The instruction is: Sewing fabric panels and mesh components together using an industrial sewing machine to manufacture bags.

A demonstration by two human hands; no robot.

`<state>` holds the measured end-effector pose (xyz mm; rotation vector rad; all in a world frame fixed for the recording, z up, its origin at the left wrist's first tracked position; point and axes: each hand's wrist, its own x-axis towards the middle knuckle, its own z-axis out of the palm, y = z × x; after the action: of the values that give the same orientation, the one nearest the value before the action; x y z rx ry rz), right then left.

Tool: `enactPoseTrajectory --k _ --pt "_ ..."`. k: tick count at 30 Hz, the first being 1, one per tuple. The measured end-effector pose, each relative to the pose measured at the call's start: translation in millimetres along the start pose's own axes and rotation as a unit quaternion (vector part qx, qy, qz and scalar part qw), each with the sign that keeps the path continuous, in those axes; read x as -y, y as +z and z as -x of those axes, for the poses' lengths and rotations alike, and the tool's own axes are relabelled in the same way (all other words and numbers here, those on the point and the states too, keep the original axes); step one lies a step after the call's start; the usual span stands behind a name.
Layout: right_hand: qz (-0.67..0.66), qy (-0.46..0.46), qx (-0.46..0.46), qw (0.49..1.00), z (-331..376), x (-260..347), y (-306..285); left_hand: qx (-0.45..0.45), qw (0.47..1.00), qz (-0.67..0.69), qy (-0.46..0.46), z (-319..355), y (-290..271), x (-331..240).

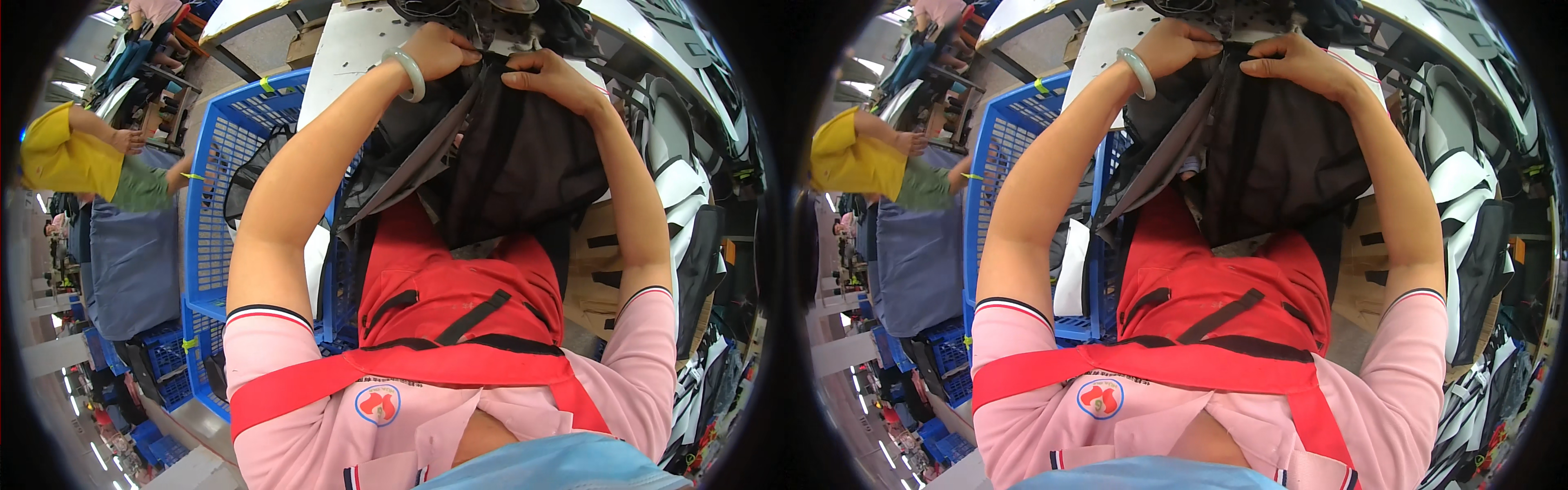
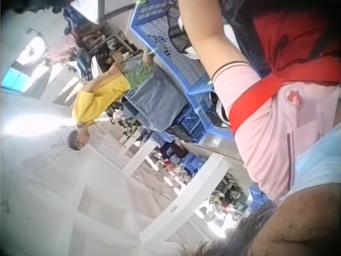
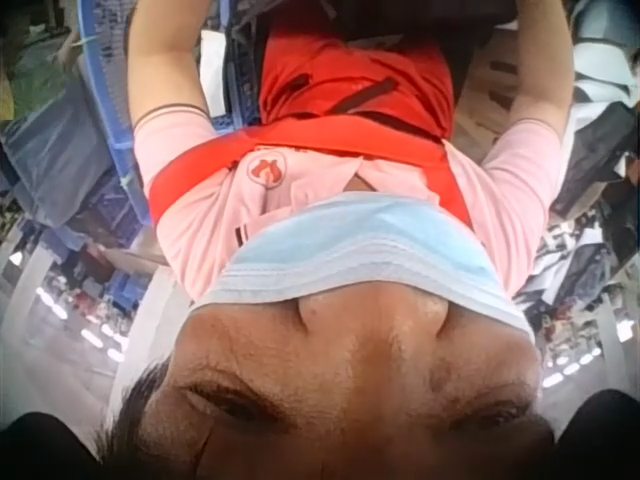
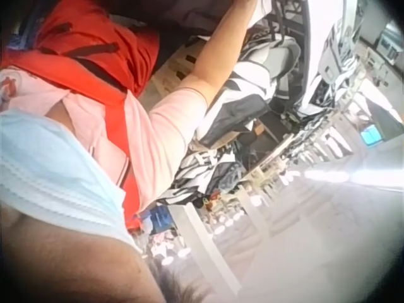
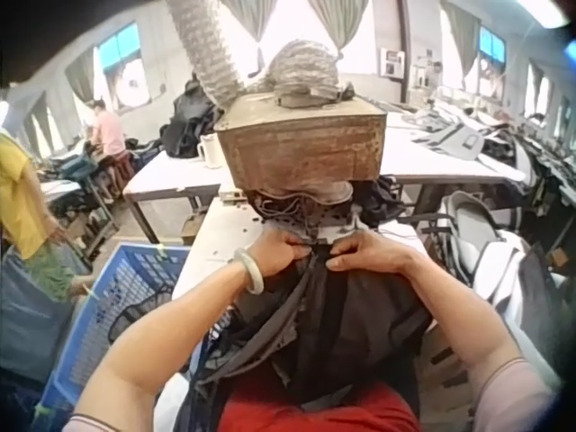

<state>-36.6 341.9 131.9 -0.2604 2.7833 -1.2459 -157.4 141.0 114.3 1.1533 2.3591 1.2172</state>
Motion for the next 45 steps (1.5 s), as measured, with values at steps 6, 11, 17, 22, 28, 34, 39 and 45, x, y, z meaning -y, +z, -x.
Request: enactPoseTrajectory --k 6,11,17,22,28,34,39,45 --pt "-0.024 0.008 0.008 1.0 -4.1 -1.1 -3.2 -0.021 1.0 -0.009 0.014 -5.3 -0.1 3.3" --pt "-0.015 0.001 0.007 1.0 -0.8 4.0 -3.2 -0.024 0.999 -0.02 0.016 -2.8 -1.4 4.7" --pt "-0.024 0.011 0.004 1.0 1.1 5.7 -2.4 -0.049 0.998 -0.028 0.018 -4.1 1.0 1.6" --pt "0.007 -0.001 -0.013 1.0 1.0 4.2 -3.0 -0.024 0.999 0.028 0.028 1.7 -1.4 -2.9" --pt "-0.025 -0.029 -0.018 0.999 4.2 0.9 1.2 -0.016 0.998 0.006 0.066 1.0 -9.2 -6.0" --pt "0.017 0.009 -0.075 0.997 27.1 15.2 2.4 -0.115 0.993 -0.022 -0.028 22.5 -39.9 12.9" --pt "-0.031 -0.053 -0.061 0.996 113.8 54.5 38.2 0.058 0.995 -0.05 0.061 87.1 -41.8 -0.1" --pt "0.074 0.076 -0.402 0.909 288.4 38.5 -23.2 0.184 0.979 -0.021 0.081 178.8 5.6 -38.2"
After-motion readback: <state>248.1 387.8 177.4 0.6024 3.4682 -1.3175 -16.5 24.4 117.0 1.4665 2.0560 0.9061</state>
